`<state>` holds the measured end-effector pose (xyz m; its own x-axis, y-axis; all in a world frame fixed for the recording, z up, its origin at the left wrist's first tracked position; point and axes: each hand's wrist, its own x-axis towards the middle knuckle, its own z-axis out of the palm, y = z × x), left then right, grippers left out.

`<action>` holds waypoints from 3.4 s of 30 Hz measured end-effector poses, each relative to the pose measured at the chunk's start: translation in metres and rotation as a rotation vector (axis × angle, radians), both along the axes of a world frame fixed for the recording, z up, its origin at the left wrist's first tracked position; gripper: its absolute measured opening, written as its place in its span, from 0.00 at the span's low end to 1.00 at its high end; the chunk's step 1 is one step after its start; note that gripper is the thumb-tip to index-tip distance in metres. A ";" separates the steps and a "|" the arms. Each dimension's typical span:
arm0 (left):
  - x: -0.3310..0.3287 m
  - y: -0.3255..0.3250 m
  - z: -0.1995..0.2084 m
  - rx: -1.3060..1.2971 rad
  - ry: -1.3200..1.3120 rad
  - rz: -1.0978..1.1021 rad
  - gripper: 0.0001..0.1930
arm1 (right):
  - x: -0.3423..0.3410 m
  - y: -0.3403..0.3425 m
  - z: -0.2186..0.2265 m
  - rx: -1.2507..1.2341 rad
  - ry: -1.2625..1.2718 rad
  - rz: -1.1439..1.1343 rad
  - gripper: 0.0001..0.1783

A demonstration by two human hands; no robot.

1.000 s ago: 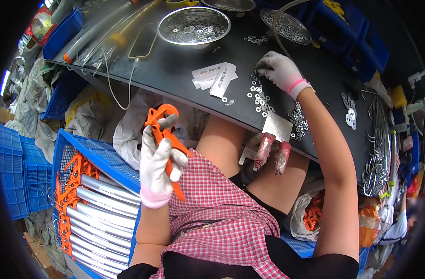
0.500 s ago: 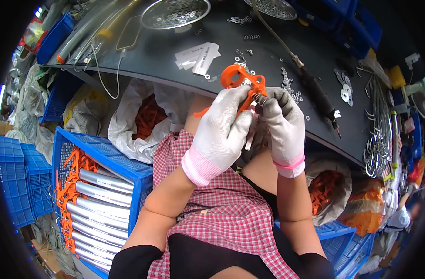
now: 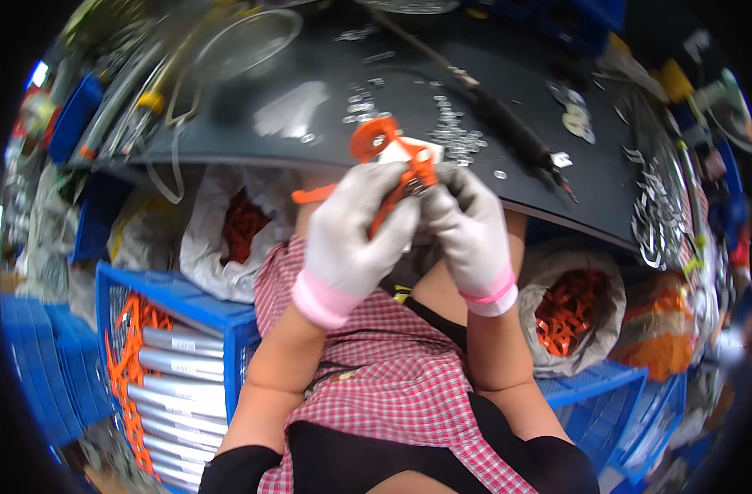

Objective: The person assembles components of a hardware device by inserting metal rods into a larger assembly and securing parts with screws and metal washers using a pneumatic screwdriver.

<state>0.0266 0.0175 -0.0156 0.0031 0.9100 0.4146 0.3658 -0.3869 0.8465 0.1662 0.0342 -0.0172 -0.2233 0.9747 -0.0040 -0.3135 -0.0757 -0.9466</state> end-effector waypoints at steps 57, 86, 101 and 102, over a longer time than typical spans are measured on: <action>-0.017 -0.028 -0.001 -0.169 -0.314 -0.144 0.25 | -0.034 -0.006 0.010 0.333 0.107 -0.033 0.44; -0.106 -0.040 -0.056 -0.389 -0.599 0.149 0.34 | -0.127 0.344 -0.009 0.850 -1.742 0.349 0.16; -0.107 -0.041 -0.043 -0.215 0.019 0.290 0.26 | -0.094 0.217 0.000 0.038 -0.272 0.421 0.10; -0.105 -0.039 -0.040 -0.289 -0.056 0.284 0.26 | -0.089 0.193 0.009 0.008 -0.036 0.538 0.10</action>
<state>-0.0788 -0.0218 -0.0552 -0.2803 0.9505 0.1343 0.3744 -0.0205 0.9270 0.0771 0.2273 -0.0087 -0.6911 0.7226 -0.0138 -0.1994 -0.2089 -0.9574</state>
